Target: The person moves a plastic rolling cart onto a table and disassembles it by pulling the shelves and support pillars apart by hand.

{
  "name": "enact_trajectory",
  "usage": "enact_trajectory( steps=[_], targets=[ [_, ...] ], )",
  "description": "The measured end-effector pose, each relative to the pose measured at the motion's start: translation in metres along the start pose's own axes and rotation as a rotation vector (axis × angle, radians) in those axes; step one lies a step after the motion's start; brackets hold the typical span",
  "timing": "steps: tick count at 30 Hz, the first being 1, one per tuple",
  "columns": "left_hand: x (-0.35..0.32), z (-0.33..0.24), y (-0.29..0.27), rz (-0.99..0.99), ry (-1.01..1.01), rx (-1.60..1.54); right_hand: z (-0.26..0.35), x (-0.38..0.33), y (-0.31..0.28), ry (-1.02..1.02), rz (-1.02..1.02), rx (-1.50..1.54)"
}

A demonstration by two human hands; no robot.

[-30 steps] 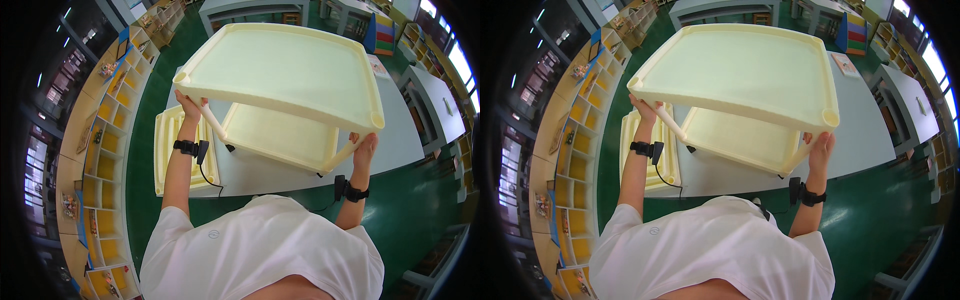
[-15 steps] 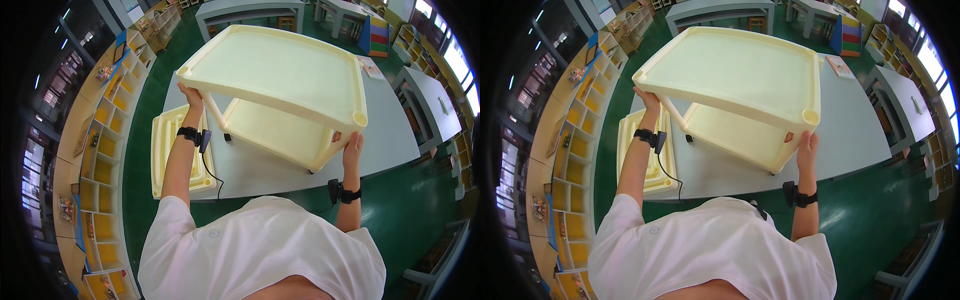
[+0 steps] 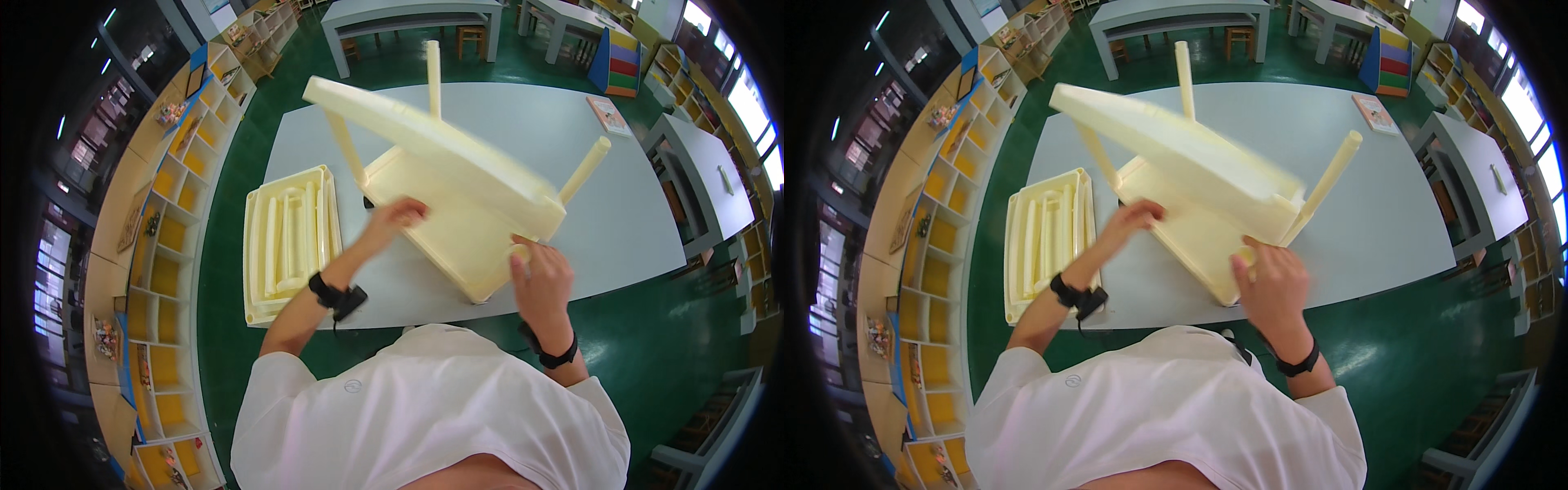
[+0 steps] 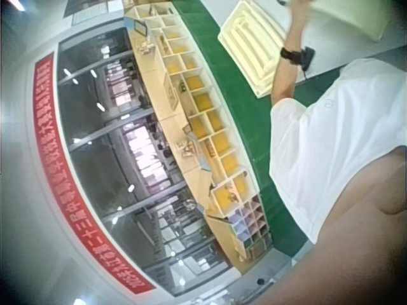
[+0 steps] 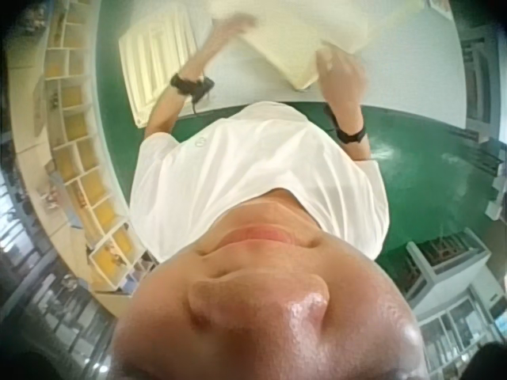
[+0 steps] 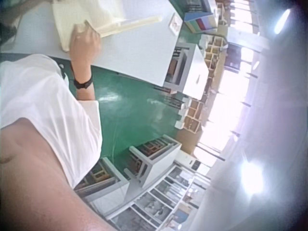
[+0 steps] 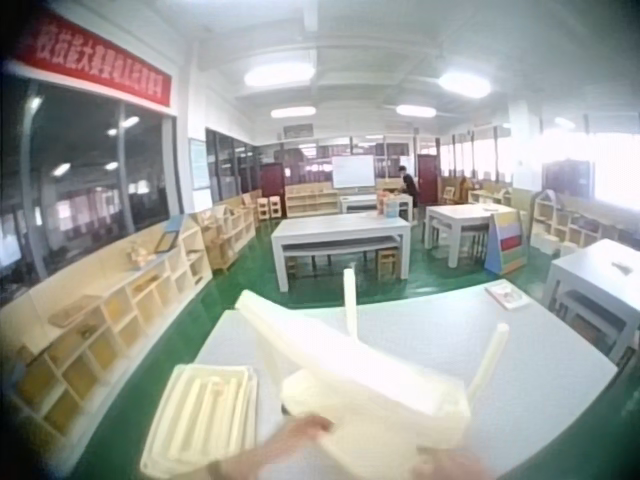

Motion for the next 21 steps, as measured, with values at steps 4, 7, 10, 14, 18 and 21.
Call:
enact_trajectory(
  steps=[4,7,10,14,18,21],
  targets=[
    [-0.022,-0.07,0.063,0.056,0.084,-0.56,0.043,0.009,0.025,-0.155,0.112,0.209],
    [-0.015,-0.088,0.038,-0.014,0.063,-1.179,0.062,0.008,0.048,-0.203,0.332,0.439],
    [0.001,-0.074,0.007,-0.373,-0.208,-1.159,0.072,0.007,0.072,-0.148,0.563,0.576],
    [0.051,-0.049,-0.028,-0.241,-0.131,-0.567,0.075,-0.001,0.117,-0.118,0.648,0.912],
    [0.059,-0.007,-0.007,0.152,0.132,0.846,0.08,-0.018,0.152,-0.005,0.837,1.048],
    [0.055,-0.013,0.026,0.109,0.289,0.879,0.071,-0.028,0.166,0.084,0.968,1.096]
  ],
)
Point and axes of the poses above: each hand's wrist, its own x-axis towards the middle knuckle, its own y-axis out of the palm, z = x × y, the point moved 10 cm from there along x, towards the middle knuckle, and after that the axes turned 3 degrees about -x, right-handed, at the moved point
